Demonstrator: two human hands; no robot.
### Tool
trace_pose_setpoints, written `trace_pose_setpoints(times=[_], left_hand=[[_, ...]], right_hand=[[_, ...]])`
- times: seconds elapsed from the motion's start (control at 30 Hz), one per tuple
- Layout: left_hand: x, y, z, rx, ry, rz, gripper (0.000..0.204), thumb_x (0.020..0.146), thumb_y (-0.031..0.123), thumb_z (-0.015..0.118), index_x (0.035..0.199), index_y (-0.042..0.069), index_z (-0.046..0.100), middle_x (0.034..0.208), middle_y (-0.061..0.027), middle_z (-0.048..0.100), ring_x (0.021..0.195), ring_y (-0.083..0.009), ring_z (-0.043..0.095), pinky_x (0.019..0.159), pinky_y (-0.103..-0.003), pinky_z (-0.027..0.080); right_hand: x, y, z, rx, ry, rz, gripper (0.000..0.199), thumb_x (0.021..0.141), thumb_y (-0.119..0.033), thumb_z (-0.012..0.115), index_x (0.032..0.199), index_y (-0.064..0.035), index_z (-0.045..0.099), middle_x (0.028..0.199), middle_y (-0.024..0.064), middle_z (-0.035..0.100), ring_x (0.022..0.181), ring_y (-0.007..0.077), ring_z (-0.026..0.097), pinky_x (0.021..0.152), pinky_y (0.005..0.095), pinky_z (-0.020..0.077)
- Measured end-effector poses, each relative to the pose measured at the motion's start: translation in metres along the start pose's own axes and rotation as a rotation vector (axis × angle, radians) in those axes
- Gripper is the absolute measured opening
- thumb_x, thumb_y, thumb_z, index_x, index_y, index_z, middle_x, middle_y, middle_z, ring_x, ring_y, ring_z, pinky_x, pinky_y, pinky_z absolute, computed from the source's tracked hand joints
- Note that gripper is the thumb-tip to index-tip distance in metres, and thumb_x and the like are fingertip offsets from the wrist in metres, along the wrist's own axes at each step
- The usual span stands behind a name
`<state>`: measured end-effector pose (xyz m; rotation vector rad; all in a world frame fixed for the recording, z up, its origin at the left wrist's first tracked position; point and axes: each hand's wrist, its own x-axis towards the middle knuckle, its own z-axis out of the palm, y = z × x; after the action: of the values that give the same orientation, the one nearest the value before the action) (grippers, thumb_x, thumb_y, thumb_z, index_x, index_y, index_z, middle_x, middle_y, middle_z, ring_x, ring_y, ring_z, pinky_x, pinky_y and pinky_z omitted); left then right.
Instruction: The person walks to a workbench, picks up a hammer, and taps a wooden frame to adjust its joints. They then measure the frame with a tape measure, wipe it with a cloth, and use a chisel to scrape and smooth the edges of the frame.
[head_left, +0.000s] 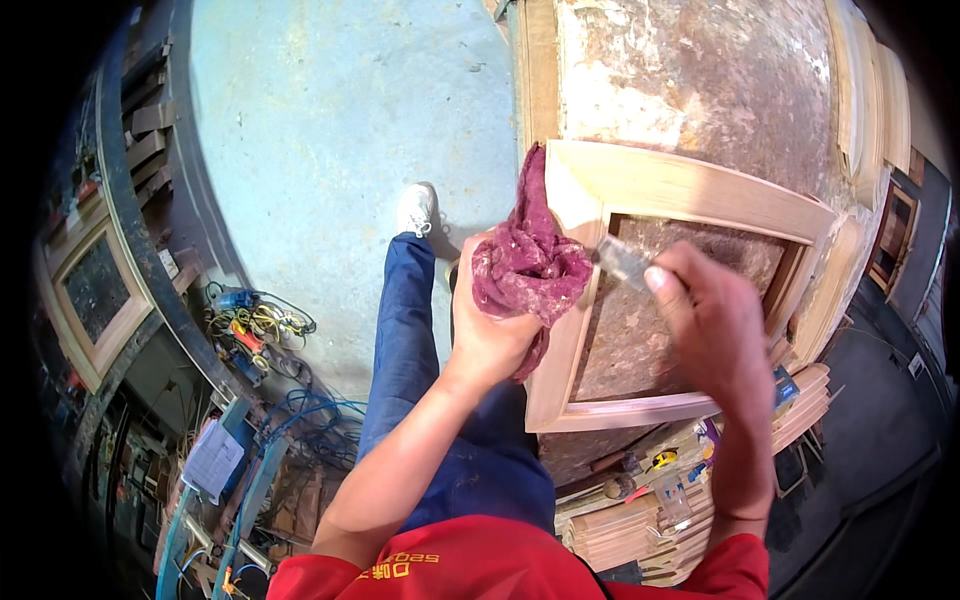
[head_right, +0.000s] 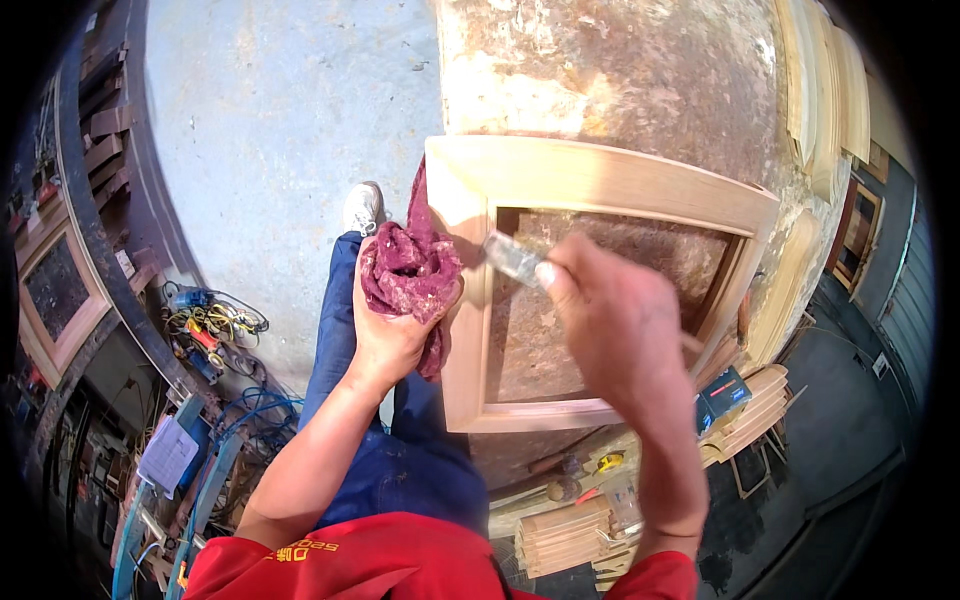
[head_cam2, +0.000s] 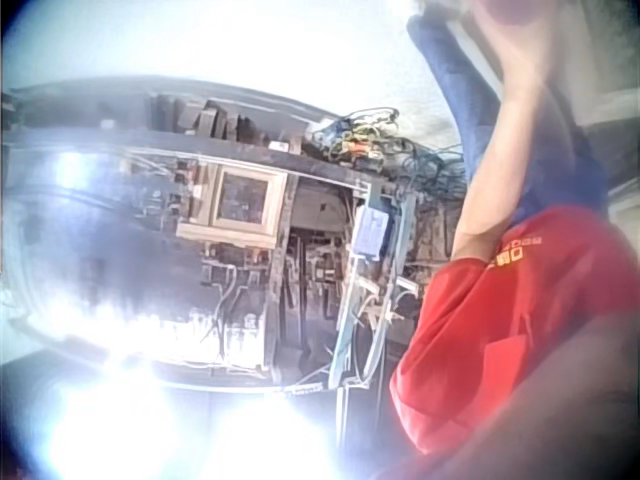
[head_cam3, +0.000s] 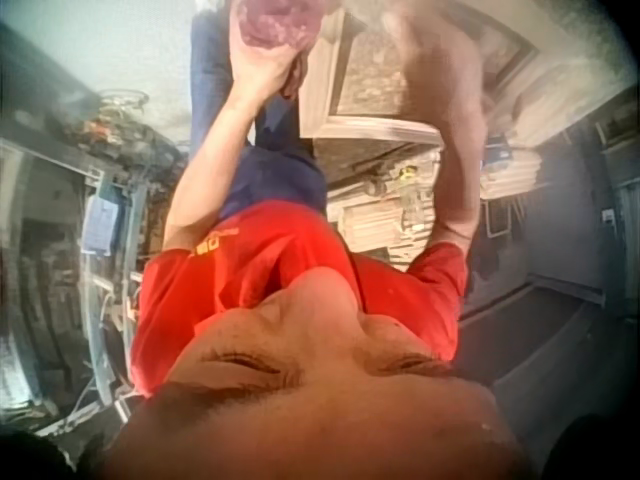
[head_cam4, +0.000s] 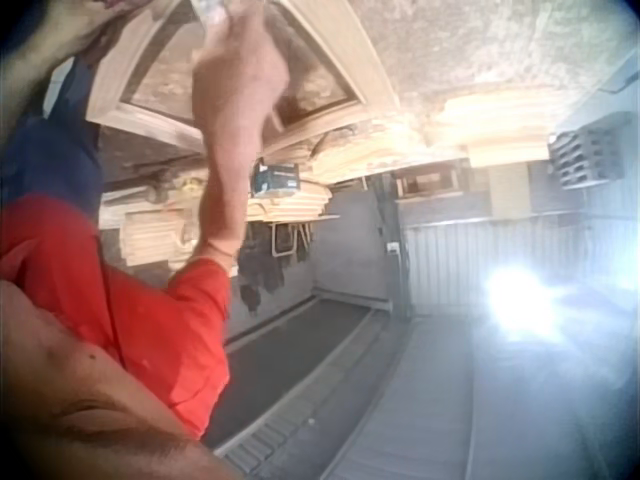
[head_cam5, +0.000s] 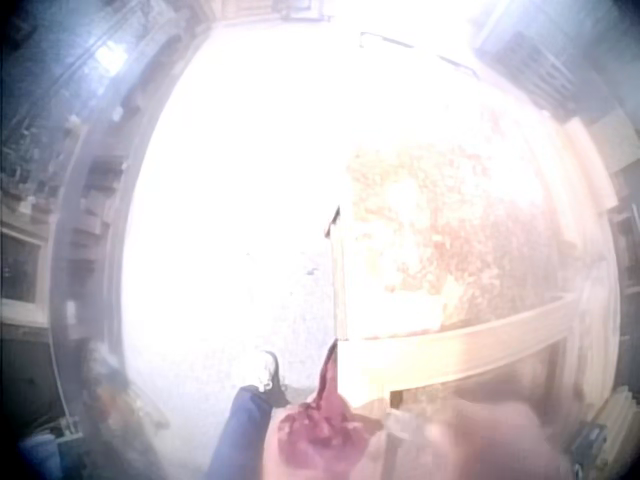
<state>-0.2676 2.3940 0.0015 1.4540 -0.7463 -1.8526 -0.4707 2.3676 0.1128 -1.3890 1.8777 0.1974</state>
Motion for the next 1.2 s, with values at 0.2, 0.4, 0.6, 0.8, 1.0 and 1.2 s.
trace_pose_setpoints(times=[0.2, 0.4, 0.6, 0.8, 1.0, 1.2], left_hand=[[0.0, -0.001, -0.002, 0.033, -0.026, -0.023, 0.056, 0.08, 0.009, 0.087, 0.124, 0.005, 0.053, 0.116, -0.0054, 0.063, 0.107, -0.0162, 0.063, 0.099, -0.034, 0.049], [0.001, -0.003, -0.004, 0.078, -0.02, -0.008, 0.061, 0.079, 0.01, 0.088, 0.127, 0.003, 0.05, 0.117, -0.0065, 0.062, 0.108, -0.0151, 0.061, 0.099, -0.033, 0.049], [0.001, -0.005, -0.004, 0.074, -0.036, 0.025, 0.063, 0.076, 0.006, 0.088, 0.126, 0.003, 0.049, 0.116, -0.0062, 0.06, 0.108, -0.0148, 0.06, 0.098, -0.032, 0.049], [0.001, -0.008, -0.003, 0.009, -0.024, -0.031, 0.063, 0.077, 0.007, 0.089, 0.127, 0.003, 0.05, 0.115, -0.0062, 0.062, 0.106, -0.0152, 0.061, 0.098, -0.032, 0.049], [0.001, -0.003, -0.001, 0.023, -0.003, -0.019, 0.064, 0.075, 0.006, 0.089, 0.127, 0.002, 0.052, 0.114, -0.0067, 0.062, 0.106, -0.0154, 0.061, 0.097, -0.032, 0.049], [0.001, -0.012, -0.003, 0.036, -0.011, -0.006, 0.063, 0.076, 0.006, 0.089, 0.126, 0.002, 0.052, 0.115, -0.0072, 0.063, 0.105, -0.0157, 0.062, 0.096, -0.032, 0.049]], right_hand=[[0.028, -0.017, -0.039, -0.352, 0.15, -0.341, 0.012, 0.095, -0.015, 0.066, 0.091, -0.0057, 0.061, 0.07, 0.0171, 0.063, 0.067, 0.0391, 0.064, 0.063, 0.0478, 0.0485], [0.029, -0.033, -0.049, -0.514, 0.033, -0.311, 0.008, 0.093, -0.011, 0.066, 0.097, -0.0073, 0.061, 0.082, 0.0116, 0.063, 0.082, 0.0311, 0.065, 0.076, 0.0423, 0.0493], [0.02, -0.022, -0.04, -0.51, 0.211, -0.478, 0.011, 0.091, -0.008, 0.066, 0.1, -0.008, 0.06, 0.086, 0.009, 0.057, 0.086, 0.0286, 0.06, 0.08, 0.0402, 0.046], [0.025, -0.041, -0.054, -0.534, -0.002, -0.338, 0.009, 0.091, -0.008, 0.066, 0.09, -0.0067, 0.057, 0.077, 0.0105, 0.06, 0.079, 0.0301, 0.063, 0.075, 0.0421, 0.0466], [0.031, -0.036, -0.05, -0.424, 0.038, -0.307, 0.014, 0.093, -0.011, 0.064, 0.082, -0.0037, 0.058, 0.066, 0.0153, 0.059, 0.068, 0.0369, 0.063, 0.066, 0.0461, 0.0471], [0.027, -0.049, -0.048, -0.465, 0.033, -0.249, 0.016, 0.093, -0.014, 0.068, 0.086, -0.0041, 0.057, 0.072, 0.0181, 0.06, 0.074, 0.0405, 0.063, 0.067, 0.0492, 0.0455]])
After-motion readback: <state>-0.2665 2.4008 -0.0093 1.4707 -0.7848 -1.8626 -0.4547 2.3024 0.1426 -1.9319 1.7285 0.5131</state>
